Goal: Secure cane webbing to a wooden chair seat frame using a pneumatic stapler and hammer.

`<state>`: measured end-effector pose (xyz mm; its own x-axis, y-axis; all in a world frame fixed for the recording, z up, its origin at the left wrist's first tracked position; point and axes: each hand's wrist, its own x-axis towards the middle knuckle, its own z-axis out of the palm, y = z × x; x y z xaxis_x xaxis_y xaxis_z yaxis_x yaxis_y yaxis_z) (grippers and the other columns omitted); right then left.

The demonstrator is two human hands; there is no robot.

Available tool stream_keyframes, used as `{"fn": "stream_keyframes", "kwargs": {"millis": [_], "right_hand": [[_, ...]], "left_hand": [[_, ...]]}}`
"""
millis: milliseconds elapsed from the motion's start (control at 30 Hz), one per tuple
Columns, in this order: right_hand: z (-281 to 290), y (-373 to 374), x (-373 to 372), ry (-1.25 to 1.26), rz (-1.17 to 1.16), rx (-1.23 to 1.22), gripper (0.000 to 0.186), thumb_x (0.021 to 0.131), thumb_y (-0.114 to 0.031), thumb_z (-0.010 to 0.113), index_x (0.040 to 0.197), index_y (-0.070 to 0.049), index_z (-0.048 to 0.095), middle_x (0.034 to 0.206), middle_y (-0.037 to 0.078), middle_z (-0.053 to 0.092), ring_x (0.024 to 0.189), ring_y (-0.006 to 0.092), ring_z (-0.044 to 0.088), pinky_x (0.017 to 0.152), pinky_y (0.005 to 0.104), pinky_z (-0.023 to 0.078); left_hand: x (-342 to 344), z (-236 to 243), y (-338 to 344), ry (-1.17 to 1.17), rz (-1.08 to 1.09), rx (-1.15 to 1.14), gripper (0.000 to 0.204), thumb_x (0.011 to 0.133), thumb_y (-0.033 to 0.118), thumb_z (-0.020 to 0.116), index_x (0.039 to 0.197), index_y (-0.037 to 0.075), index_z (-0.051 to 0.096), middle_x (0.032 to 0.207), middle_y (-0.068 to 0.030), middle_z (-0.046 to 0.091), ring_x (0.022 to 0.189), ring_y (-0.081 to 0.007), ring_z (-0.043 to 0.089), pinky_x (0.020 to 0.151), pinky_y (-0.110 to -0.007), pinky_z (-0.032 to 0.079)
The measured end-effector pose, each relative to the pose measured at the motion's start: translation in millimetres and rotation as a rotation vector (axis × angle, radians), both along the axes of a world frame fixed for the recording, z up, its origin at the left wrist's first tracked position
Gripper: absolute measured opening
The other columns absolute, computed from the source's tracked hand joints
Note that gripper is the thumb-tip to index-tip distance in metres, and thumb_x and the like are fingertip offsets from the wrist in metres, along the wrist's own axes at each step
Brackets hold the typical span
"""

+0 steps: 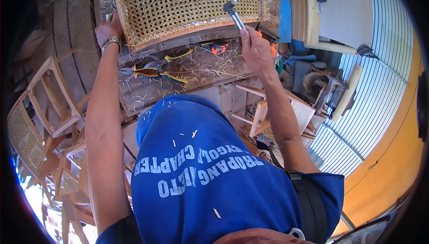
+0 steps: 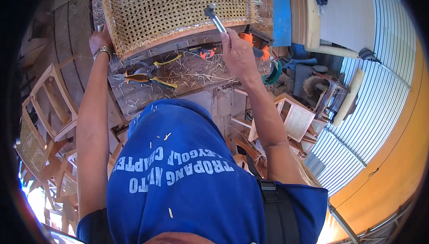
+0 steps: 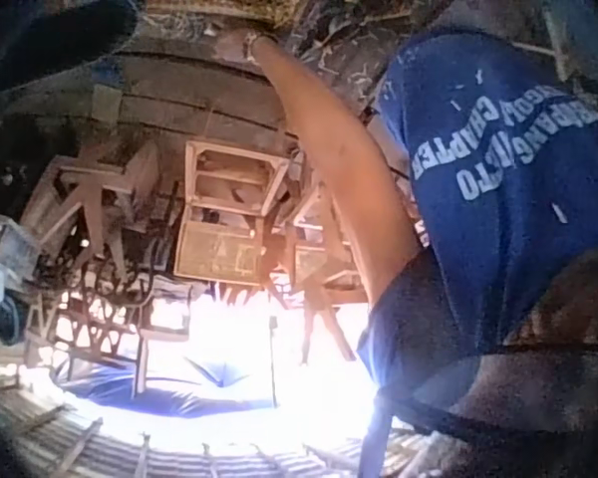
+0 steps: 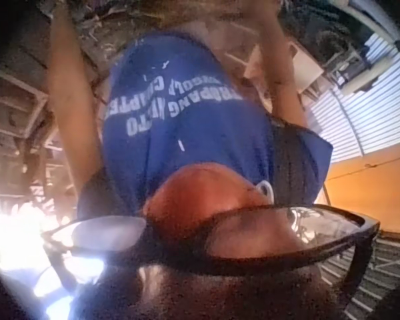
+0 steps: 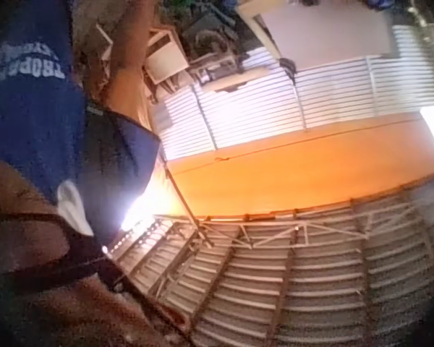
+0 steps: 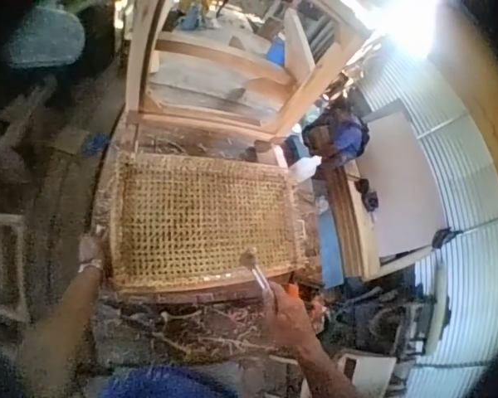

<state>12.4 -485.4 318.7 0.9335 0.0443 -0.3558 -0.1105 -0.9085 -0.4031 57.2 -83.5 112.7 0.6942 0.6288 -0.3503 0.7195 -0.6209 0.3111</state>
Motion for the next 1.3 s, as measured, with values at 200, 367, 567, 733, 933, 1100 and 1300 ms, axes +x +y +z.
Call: {"fn": "stream_keyframes", "kwargs": {"millis": [200,367,567,733,933,1100,1300], "right_hand": [[-25.0,-15.4,-10.3,-0.086,0.033,0.06,0.033,0.102,-0.03,0.051,0.118,-0.003,0.061,0.065,0.017,0.056,0.058,0.0288,0.06,0.058,0.0399,0.046],[5.1,1.4,-14.8,-0.104,-0.065,0.126,0.031,0.103,-0.03,0.049,0.111,-0.002,0.061,0.065,0.009,0.056,0.055,0.0143,0.056,0.052,0.0321,0.044],[2.9,6.0,-32.7,0.603,-0.402,0.819,0.024,0.103,-0.027,0.053,0.095,-0.005,0.049,0.07,0.0,0.054,0.049,0.007,0.048,0.045,0.0217,0.039],[-12.0,22.0,-42.4,0.163,-0.399,0.799,0.026,0.103,-0.029,0.053,0.092,-0.006,0.054,0.065,-0.002,0.051,0.052,0.0072,0.046,0.048,0.0244,0.039],[-44.2,13.2,-39.8,-0.109,-0.102,0.274,0.028,0.104,-0.027,0.049,0.091,-0.002,0.051,0.065,0.012,0.053,0.055,0.0219,0.055,0.054,0.0358,0.043],[-50.5,19.8,-43.9,-0.194,-0.134,0.246,0.03,0.103,-0.028,0.049,0.091,-0.001,0.052,0.063,0.018,0.053,0.056,0.0373,0.055,0.053,0.0426,0.043],[-78.8,6.8,-48.6,-0.221,-0.025,0.062,0.027,0.103,-0.027,0.049,0.092,-0.002,0.051,0.061,0.018,0.053,0.055,0.0364,0.057,0.05,0.0441,0.041]], "left_hand": [[3.6,18.9,-8.3,0.036,-0.006,0.001,0.081,0.083,0.071,0.045,0.115,0.0,0.068,0.118,-0.0271,0.064,0.117,-0.0412,0.057,0.104,-0.046,0.043],[2.2,18.4,-6.7,0.047,-0.008,-0.012,0.083,0.083,0.072,0.044,0.117,0.0,0.067,0.121,-0.0272,0.062,0.117,-0.0408,0.058,0.104,-0.045,0.043],[2.7,11.4,-4.3,0.073,-0.002,0.002,0.081,0.083,0.07,0.047,0.118,0.0,0.067,0.121,-0.0272,0.062,0.117,-0.0407,0.058,0.101,-0.047,0.045],[0.1,2.9,0.1,0.017,-0.048,0.006,0.08,0.083,0.069,0.049,0.116,-0.002,0.067,0.118,-0.0294,0.063,0.115,-0.0413,0.058,0.101,-0.047,0.045],[2.9,3.5,1.4,0.038,-0.057,0.025,0.078,0.086,0.068,0.048,0.116,-0.002,0.067,0.118,-0.0277,0.063,0.115,-0.042,0.058,0.101,-0.047,0.044],[2.6,5.2,-0.2,0.019,-0.014,0.011,0.078,0.085,0.068,0.048,0.116,-0.001,0.067,0.118,-0.0282,0.063,0.114,-0.0421,0.059,0.101,-0.047,0.044],[2.1,7.9,-2.2,0.041,-0.035,0.003,0.078,0.085,0.069,0.048,0.116,0.0,0.067,0.119,-0.0287,0.063,0.115,-0.0422,0.058,0.1,-0.047,0.045]]}}
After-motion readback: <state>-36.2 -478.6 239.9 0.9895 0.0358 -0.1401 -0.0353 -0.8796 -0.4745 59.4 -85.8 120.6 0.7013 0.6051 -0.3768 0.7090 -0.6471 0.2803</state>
